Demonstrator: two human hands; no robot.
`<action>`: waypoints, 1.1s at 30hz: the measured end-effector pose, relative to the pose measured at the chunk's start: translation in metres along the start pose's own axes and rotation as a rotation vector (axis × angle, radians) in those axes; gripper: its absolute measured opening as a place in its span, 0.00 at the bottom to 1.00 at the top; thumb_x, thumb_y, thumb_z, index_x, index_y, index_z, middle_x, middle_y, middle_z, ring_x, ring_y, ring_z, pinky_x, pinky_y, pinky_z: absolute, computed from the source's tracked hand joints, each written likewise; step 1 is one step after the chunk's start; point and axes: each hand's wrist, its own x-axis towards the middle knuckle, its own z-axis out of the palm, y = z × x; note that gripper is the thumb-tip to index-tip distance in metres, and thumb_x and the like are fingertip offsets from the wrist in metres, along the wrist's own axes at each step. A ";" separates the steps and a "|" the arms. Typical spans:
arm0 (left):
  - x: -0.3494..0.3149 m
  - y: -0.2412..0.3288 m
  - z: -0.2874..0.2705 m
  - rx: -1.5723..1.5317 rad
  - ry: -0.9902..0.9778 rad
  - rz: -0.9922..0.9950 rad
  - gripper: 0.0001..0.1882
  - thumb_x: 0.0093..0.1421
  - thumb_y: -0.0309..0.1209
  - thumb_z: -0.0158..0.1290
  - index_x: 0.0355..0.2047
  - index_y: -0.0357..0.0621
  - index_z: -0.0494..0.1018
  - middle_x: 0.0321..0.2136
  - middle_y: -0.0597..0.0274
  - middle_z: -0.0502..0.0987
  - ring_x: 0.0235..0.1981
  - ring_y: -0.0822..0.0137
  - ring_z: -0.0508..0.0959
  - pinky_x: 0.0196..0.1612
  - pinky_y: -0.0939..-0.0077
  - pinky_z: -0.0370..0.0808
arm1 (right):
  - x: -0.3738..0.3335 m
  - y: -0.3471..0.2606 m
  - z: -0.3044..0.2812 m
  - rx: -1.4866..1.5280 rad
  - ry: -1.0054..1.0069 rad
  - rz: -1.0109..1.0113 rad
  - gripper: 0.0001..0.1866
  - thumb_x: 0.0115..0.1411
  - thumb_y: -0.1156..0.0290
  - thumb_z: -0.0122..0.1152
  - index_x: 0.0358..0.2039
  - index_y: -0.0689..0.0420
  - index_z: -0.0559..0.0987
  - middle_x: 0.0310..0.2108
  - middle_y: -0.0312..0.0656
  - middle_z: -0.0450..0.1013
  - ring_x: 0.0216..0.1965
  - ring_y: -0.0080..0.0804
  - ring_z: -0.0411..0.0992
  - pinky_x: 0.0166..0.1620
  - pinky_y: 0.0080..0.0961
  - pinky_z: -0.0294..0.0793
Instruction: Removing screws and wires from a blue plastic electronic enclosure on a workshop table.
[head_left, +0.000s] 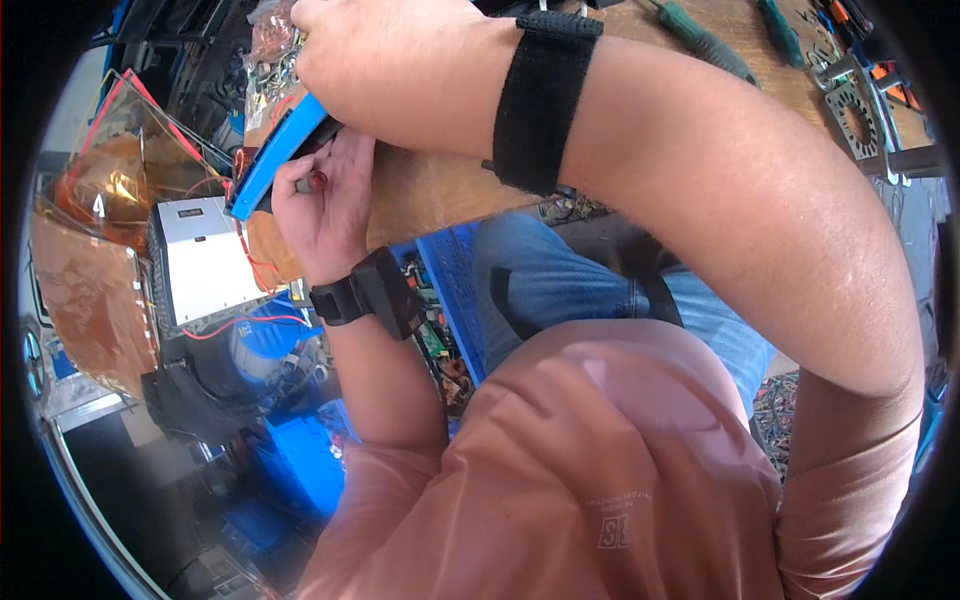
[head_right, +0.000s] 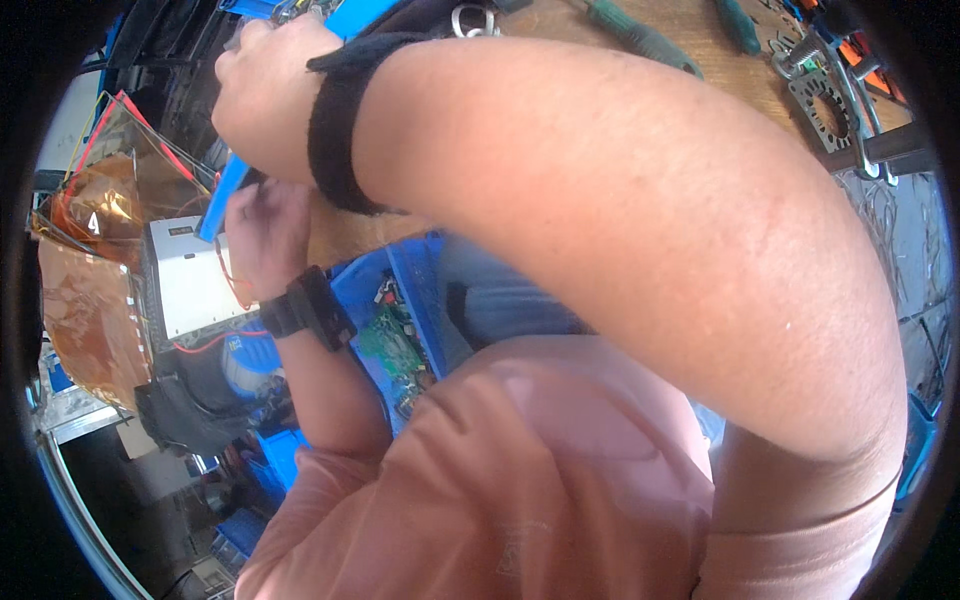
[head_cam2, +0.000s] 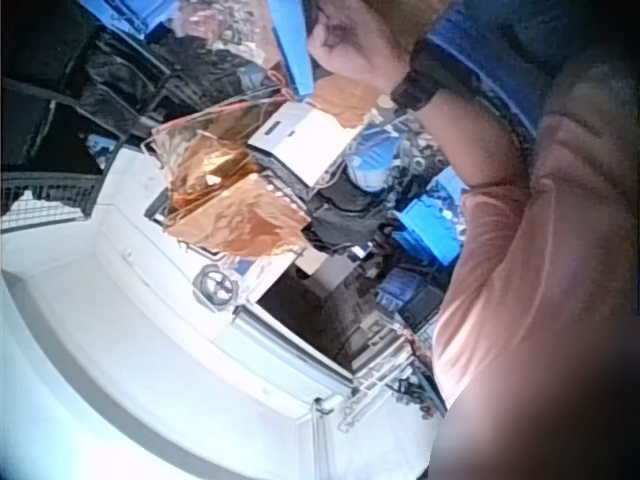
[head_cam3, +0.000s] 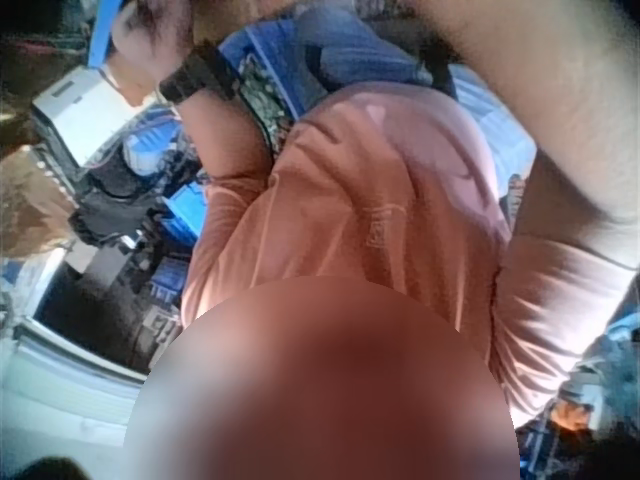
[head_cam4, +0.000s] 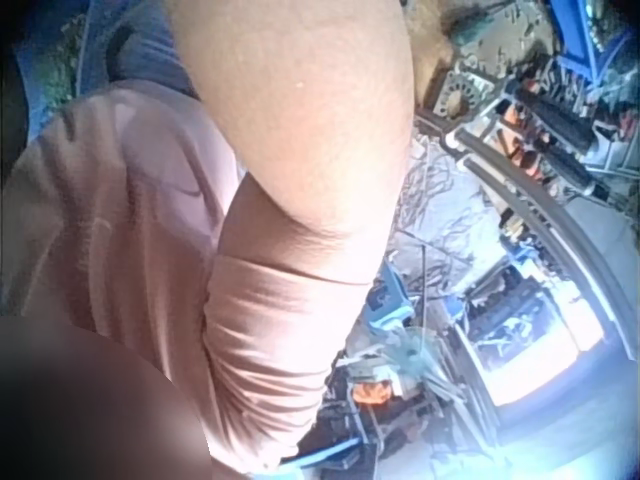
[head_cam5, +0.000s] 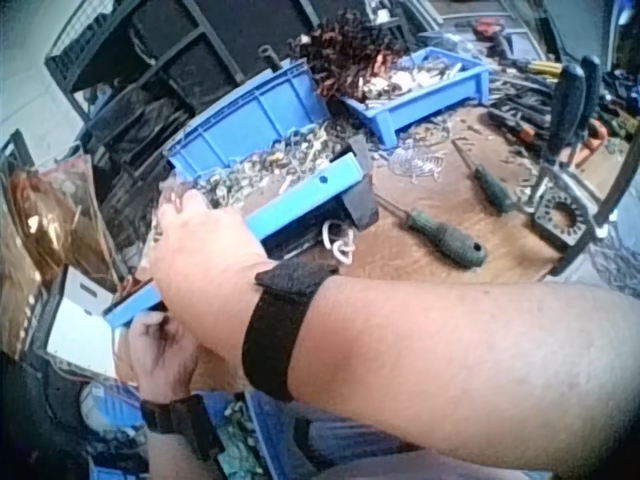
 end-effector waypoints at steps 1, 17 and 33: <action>0.001 -0.002 0.002 -0.002 0.003 -0.001 0.34 0.42 0.19 0.43 0.54 0.23 0.54 0.58 0.39 0.57 0.62 0.45 0.53 0.65 0.46 0.46 | -0.005 0.002 -0.005 -0.068 0.044 -0.011 0.14 0.50 0.69 0.61 0.38 0.56 0.80 0.43 0.41 0.71 0.46 0.36 0.68 0.42 0.30 0.73; -0.002 -0.008 0.002 0.152 -0.116 0.075 0.29 0.53 0.30 0.50 0.54 0.32 0.57 0.56 0.45 0.59 0.60 0.49 0.56 0.63 0.50 0.51 | -0.006 -0.001 -0.016 0.027 -0.005 0.003 0.15 0.49 0.68 0.60 0.38 0.58 0.80 0.45 0.44 0.67 0.49 0.38 0.64 0.46 0.29 0.70; 0.009 0.005 0.009 0.014 0.024 0.085 0.32 0.60 0.40 0.49 0.58 0.32 0.53 0.59 0.41 0.55 0.62 0.44 0.53 0.63 0.42 0.51 | -0.012 -0.003 -0.022 0.026 -0.022 -0.011 0.13 0.50 0.69 0.59 0.37 0.59 0.80 0.45 0.43 0.67 0.49 0.38 0.64 0.47 0.30 0.70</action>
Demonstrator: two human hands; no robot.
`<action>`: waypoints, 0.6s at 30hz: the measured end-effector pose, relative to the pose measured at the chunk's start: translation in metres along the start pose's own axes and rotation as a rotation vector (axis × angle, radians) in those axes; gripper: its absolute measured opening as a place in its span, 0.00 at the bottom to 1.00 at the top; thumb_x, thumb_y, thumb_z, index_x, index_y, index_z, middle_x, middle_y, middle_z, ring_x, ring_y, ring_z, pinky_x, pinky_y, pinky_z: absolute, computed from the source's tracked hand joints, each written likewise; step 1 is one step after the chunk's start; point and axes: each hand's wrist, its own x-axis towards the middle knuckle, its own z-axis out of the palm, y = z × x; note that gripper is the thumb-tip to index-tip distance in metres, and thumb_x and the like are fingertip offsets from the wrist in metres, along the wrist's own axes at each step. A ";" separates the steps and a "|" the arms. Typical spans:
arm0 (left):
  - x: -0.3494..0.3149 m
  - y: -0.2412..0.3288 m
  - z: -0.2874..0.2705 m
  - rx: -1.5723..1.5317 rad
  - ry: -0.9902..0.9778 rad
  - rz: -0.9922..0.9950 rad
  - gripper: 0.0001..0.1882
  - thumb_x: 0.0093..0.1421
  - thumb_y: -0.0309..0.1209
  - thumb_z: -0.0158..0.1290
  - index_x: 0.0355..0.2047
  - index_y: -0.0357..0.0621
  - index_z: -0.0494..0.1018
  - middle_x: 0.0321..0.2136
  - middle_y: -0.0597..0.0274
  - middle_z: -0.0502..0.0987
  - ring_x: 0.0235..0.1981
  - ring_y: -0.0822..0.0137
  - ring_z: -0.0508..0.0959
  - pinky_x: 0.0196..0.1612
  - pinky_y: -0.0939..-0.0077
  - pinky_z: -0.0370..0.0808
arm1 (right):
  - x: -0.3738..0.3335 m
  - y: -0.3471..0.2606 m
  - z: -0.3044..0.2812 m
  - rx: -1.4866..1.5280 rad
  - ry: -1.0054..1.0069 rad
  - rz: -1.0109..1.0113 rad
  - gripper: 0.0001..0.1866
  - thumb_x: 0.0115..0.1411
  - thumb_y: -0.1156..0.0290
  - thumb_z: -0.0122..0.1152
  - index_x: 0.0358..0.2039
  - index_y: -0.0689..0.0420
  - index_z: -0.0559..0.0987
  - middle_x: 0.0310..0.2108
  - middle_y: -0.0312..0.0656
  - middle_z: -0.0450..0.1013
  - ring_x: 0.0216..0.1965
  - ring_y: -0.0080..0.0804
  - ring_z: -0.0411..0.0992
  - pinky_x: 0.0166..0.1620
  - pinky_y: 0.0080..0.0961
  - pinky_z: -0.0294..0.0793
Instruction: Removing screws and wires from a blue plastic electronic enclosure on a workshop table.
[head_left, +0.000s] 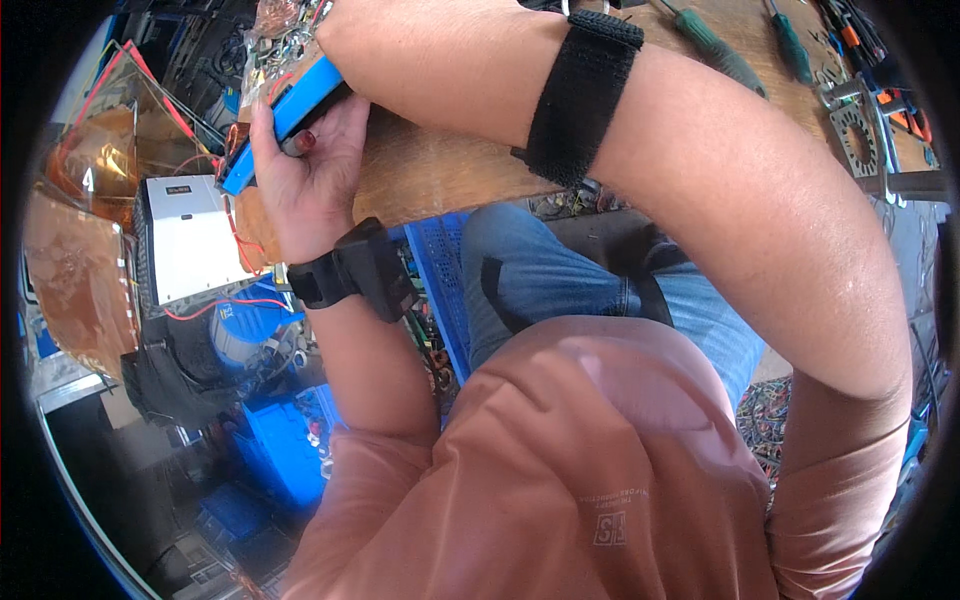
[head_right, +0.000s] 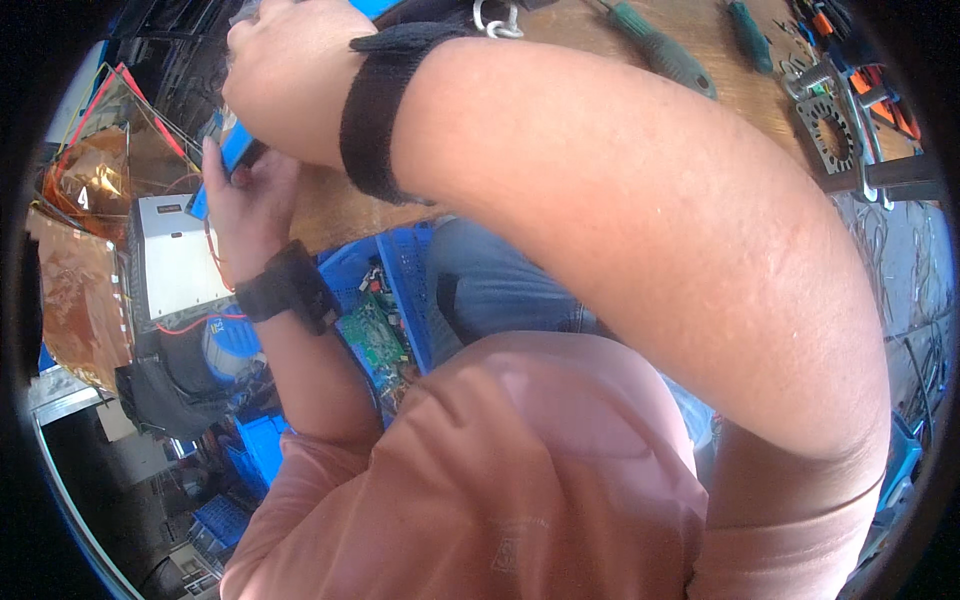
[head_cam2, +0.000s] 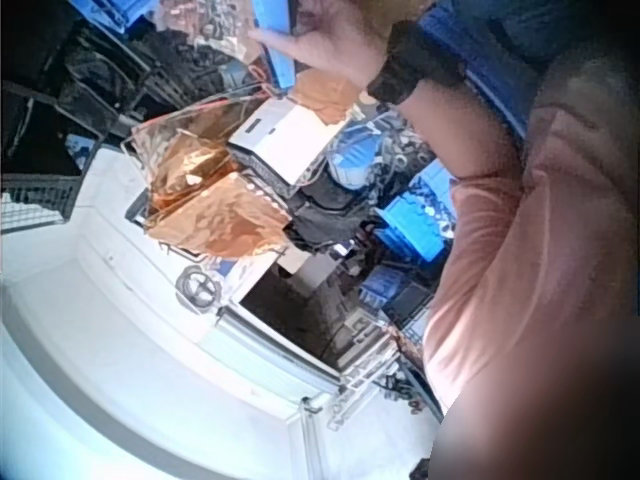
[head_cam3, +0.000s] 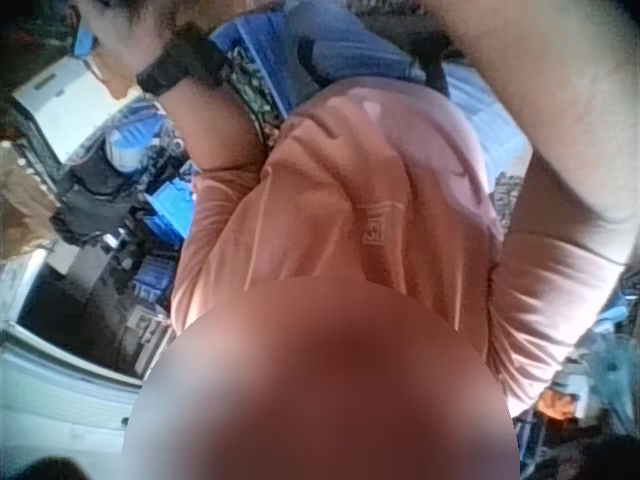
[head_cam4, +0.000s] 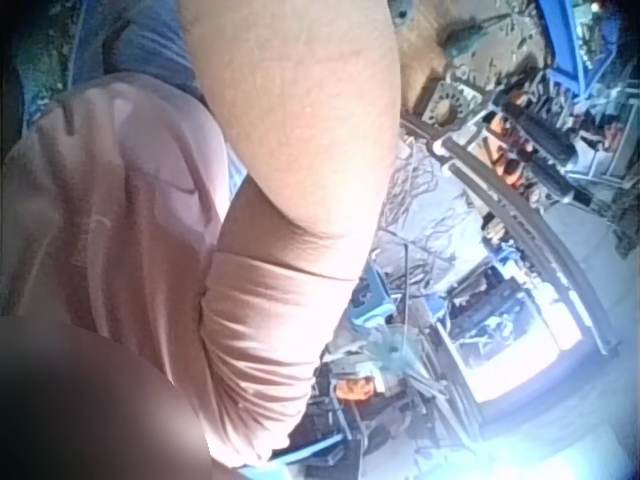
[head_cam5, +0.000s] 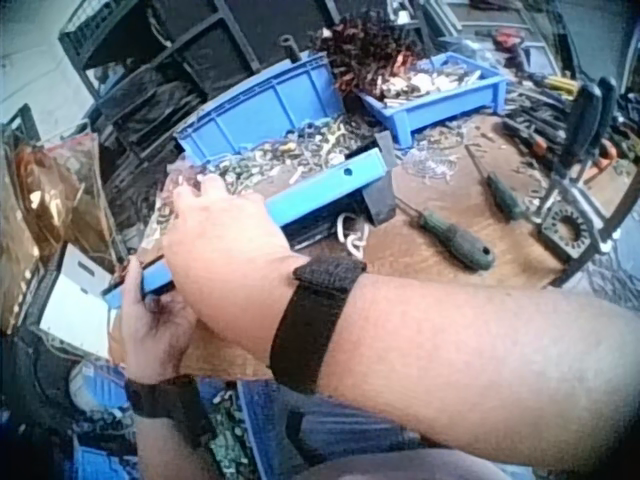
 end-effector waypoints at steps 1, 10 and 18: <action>-0.001 -0.004 0.005 0.000 -0.001 -0.001 0.32 0.60 0.40 0.49 0.58 0.32 0.53 0.59 0.41 0.55 0.62 0.44 0.53 0.63 0.42 0.51 | 0.001 0.001 0.003 -0.005 0.014 0.006 0.13 0.50 0.69 0.59 0.37 0.59 0.80 0.45 0.43 0.67 0.49 0.38 0.64 0.47 0.30 0.70; -0.006 -0.010 0.016 0.172 0.083 0.067 0.32 0.58 0.40 0.49 0.57 0.33 0.55 0.59 0.40 0.56 0.61 0.44 0.56 0.63 0.45 0.52 | 0.004 0.006 0.009 0.057 0.026 -0.017 0.12 0.51 0.69 0.58 0.36 0.58 0.80 0.44 0.43 0.67 0.49 0.38 0.65 0.46 0.30 0.71; -0.003 -0.007 0.003 0.203 0.272 0.127 0.25 0.54 0.36 0.51 0.47 0.32 0.62 0.49 0.45 0.65 0.53 0.48 0.65 0.62 0.49 0.57 | 0.008 -0.001 0.041 -0.066 0.201 -0.011 0.11 0.47 0.66 0.61 0.33 0.51 0.82 0.40 0.38 0.71 0.45 0.37 0.68 0.39 0.32 0.74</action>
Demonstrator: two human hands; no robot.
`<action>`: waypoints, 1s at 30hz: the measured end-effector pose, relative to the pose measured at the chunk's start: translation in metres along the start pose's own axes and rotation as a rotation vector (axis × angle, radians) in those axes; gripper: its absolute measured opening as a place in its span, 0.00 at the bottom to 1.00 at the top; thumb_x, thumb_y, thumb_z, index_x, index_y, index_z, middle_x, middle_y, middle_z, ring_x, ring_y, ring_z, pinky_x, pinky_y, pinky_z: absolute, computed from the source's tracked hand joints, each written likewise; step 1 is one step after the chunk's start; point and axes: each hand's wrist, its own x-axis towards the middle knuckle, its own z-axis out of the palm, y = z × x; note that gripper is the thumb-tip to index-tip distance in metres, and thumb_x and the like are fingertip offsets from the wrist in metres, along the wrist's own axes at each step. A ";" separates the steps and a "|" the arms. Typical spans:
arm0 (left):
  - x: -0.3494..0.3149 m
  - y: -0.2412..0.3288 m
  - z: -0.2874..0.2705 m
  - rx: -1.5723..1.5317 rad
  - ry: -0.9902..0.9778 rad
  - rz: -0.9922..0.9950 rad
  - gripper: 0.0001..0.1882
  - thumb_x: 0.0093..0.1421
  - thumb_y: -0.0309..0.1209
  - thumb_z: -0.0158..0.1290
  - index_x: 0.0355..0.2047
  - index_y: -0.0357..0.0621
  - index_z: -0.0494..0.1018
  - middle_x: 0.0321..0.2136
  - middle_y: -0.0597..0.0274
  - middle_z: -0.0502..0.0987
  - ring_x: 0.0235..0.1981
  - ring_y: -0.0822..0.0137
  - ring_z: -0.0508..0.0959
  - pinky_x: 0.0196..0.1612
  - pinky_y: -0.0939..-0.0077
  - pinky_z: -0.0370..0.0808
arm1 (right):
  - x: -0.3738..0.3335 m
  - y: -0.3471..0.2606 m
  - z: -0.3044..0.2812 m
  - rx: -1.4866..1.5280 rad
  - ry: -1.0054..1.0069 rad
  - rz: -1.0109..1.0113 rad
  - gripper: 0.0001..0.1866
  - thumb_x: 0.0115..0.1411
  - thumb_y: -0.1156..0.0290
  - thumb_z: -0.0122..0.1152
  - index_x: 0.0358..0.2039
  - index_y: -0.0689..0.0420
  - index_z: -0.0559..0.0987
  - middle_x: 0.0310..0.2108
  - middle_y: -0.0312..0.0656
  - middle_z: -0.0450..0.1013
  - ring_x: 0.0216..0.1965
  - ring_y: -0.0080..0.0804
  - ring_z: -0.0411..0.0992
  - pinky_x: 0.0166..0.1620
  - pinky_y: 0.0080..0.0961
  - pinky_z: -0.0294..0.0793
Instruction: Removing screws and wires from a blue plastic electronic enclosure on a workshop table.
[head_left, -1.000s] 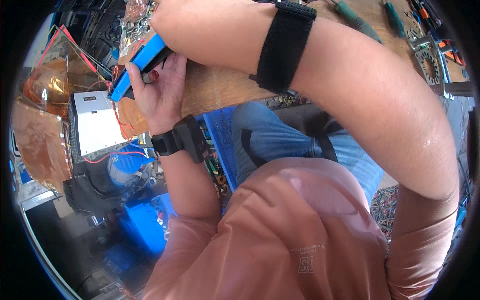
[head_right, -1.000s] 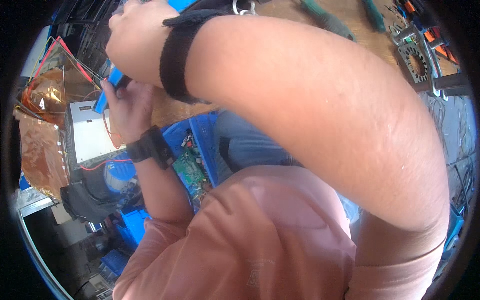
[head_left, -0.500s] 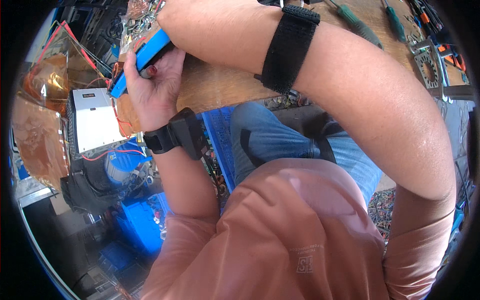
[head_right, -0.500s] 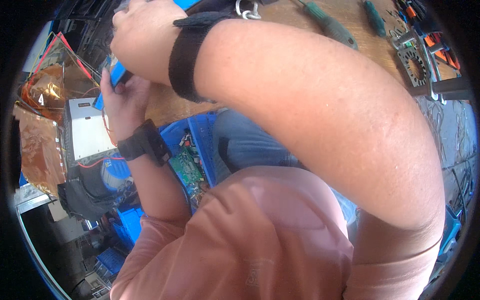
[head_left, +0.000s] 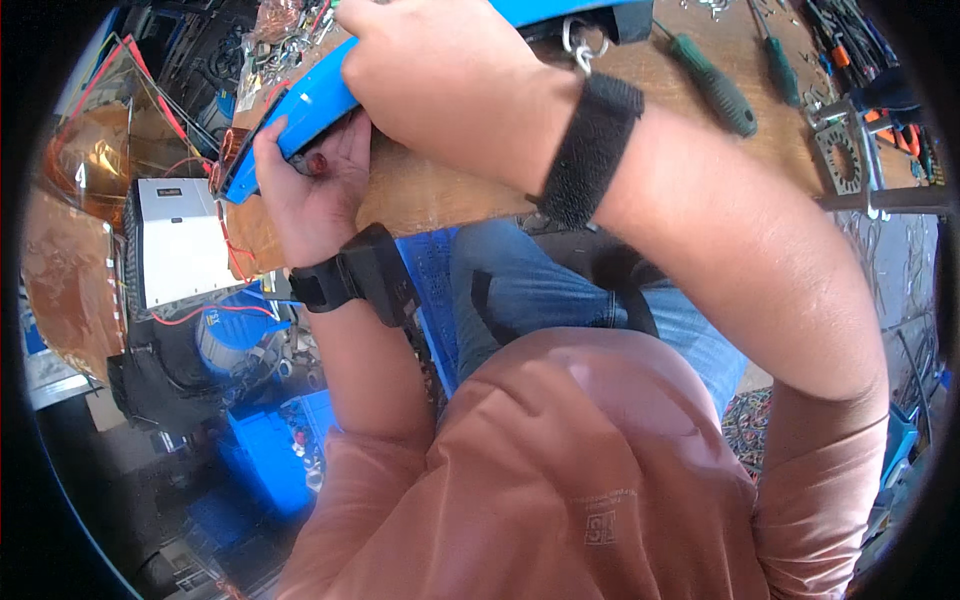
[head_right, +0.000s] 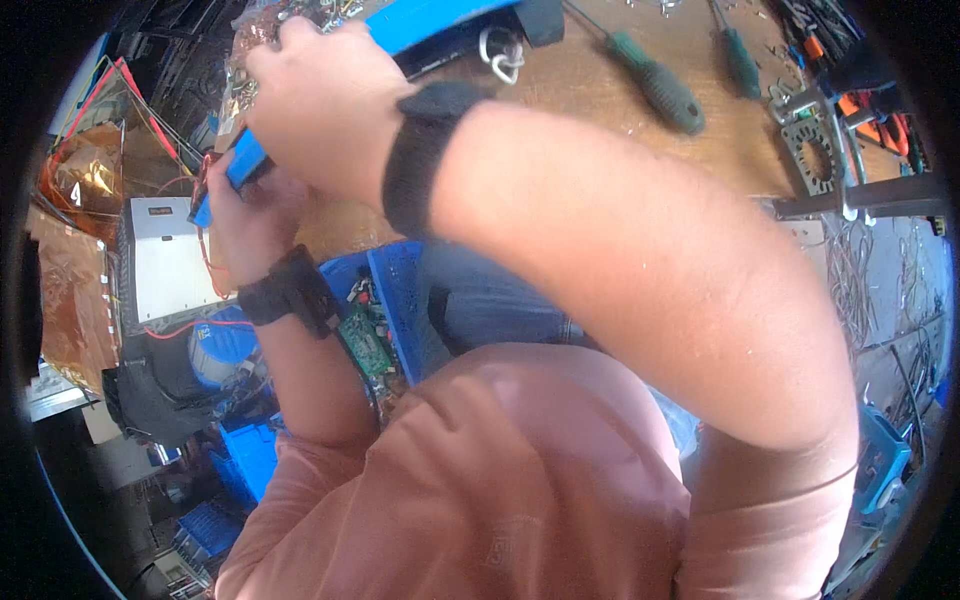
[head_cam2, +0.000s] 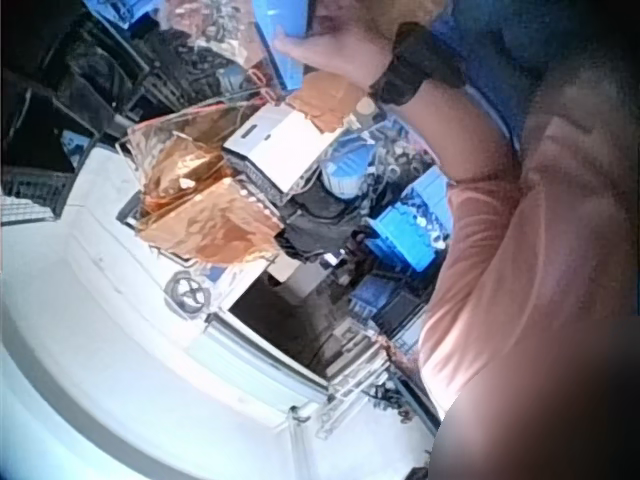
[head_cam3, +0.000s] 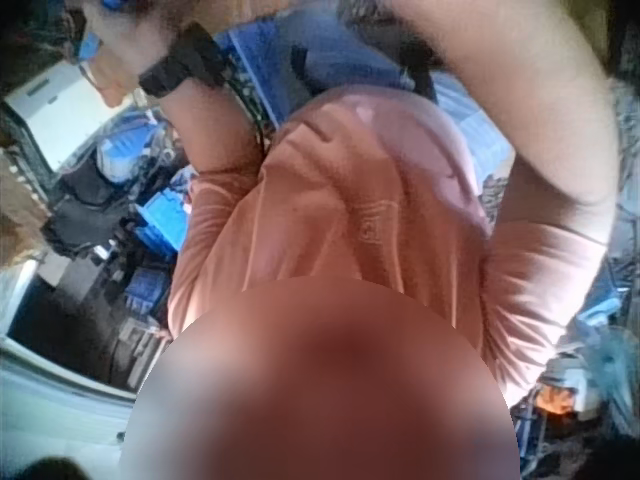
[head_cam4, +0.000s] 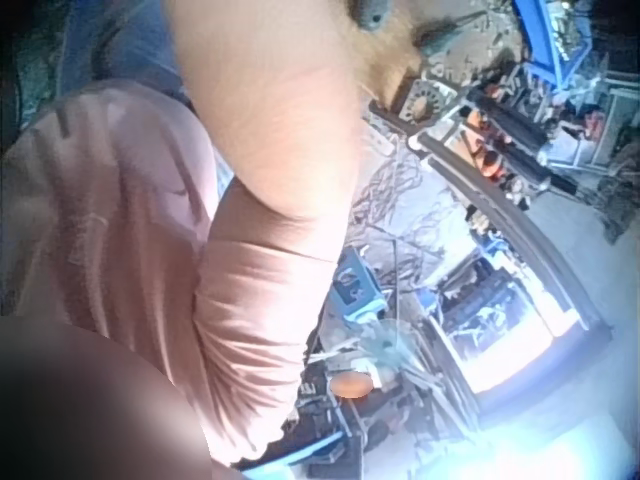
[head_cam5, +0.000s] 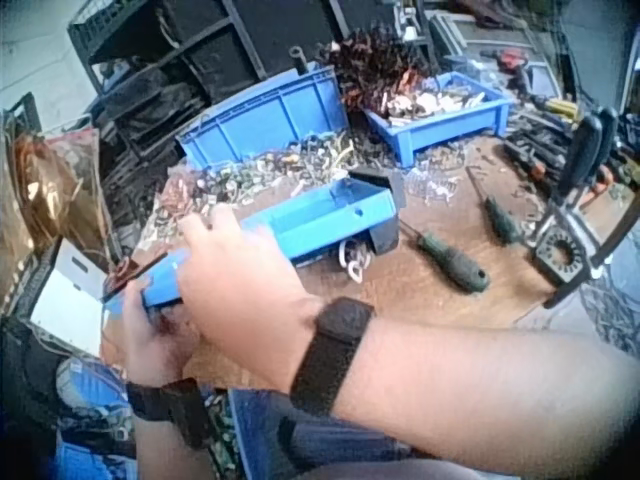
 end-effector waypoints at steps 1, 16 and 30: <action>0.001 0.001 -0.006 -0.004 0.019 0.014 0.24 0.53 0.36 0.51 0.46 0.32 0.63 0.47 0.46 0.66 0.52 0.50 0.66 0.62 0.50 0.57 | 0.002 -0.002 0.000 -0.014 -0.045 -0.005 0.10 0.47 0.66 0.60 0.31 0.50 0.82 0.38 0.36 0.71 0.43 0.36 0.68 0.37 0.31 0.73; -0.028 -0.013 -0.019 -0.277 0.105 -0.087 0.25 0.49 0.29 0.54 0.46 0.31 0.63 0.48 0.51 0.69 0.54 0.50 0.67 0.62 0.52 0.58 | -0.064 0.040 -0.101 -0.021 0.207 0.108 0.15 0.47 0.68 0.61 0.36 0.57 0.75 0.35 0.46 0.68 0.37 0.45 0.68 0.39 0.37 0.70; -0.033 -0.034 -0.024 -0.156 0.127 -0.069 0.17 0.50 0.34 0.53 0.38 0.41 0.67 0.40 0.53 0.71 0.46 0.51 0.71 0.55 0.52 0.63 | -0.131 0.127 -0.066 -0.347 -0.546 0.561 0.16 0.54 0.59 0.57 0.35 0.60 0.72 0.32 0.52 0.73 0.32 0.52 0.73 0.35 0.42 0.73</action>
